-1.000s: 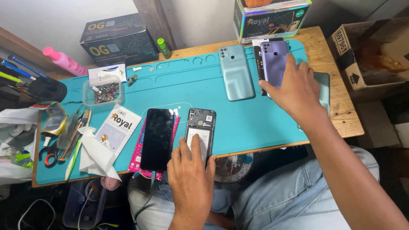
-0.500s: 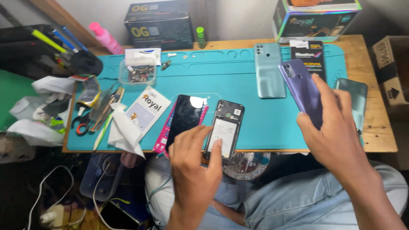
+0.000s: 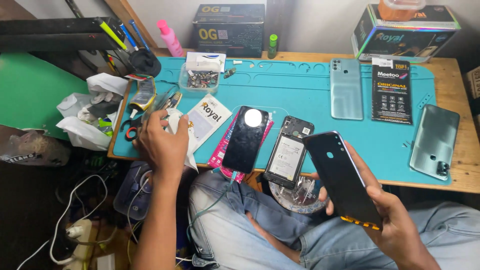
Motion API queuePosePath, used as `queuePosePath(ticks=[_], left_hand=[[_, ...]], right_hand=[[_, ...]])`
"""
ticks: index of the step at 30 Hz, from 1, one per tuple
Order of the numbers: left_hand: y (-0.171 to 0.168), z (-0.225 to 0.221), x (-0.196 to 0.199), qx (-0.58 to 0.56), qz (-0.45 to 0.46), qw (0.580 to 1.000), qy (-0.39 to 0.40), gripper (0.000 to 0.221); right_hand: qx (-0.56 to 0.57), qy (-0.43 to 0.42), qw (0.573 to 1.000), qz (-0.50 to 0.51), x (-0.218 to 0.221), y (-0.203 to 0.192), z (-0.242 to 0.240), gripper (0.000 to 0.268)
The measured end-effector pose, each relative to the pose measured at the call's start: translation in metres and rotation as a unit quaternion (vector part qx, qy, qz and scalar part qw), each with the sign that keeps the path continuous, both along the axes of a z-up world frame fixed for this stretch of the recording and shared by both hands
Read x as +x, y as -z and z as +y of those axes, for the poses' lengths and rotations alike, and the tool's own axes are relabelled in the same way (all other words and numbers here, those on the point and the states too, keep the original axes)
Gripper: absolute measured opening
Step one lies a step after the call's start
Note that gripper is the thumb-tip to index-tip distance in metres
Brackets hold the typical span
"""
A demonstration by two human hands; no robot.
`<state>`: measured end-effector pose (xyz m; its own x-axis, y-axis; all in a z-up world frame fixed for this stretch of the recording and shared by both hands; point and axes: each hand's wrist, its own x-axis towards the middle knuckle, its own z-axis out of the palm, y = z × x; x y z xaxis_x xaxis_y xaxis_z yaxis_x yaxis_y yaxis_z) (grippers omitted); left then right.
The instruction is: Cleaning mobile phone components with a cloth and installing back covers onto the devices.
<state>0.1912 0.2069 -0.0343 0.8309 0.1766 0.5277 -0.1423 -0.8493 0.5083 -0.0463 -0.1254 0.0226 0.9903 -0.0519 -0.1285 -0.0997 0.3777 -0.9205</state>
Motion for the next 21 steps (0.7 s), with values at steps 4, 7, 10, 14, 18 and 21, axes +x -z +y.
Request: queuePosePath(ticks=[4, 7, 10, 14, 18, 21], left_hand=[[0.025, 0.01, 0.02, 0.022, 0.11, 0.994, -0.018, 0.03], [0.0, 0.005, 0.007, -0.079, 0.048, 0.995, 0.047, 0.025], [-0.032, -0.009, -0.017, -0.268, 0.101, 0.957, 0.055, 0.018], [-0.061, -0.032, -0.057, -0.559, 0.211, 0.795, 0.104, 0.014], [-0.087, -0.07, -0.099, -0.57, 0.281, 0.749, 0.188, 0.021], [-0.104, -0.09, -0.119, -0.529, 0.33, 0.753, 0.21, 0.021]], right_hand=[[0.091, -0.028, 0.994, -0.058, -0.026, 0.053, -0.015, 0.072], [-0.036, 0.179, 0.982, -0.054, -0.079, 0.124, -0.067, 0.05], [0.169, 0.224, 0.932, 0.229, -0.058, 0.08, -0.05, 0.042], [0.164, 0.245, 0.915, 0.276, -0.053, 0.074, -0.04, 0.036], [0.291, -0.015, 0.957, -0.012, -0.009, -0.021, 0.019, 0.062], [0.267, 0.022, 0.963, 0.009, -0.017, -0.017, 0.015, 0.059]])
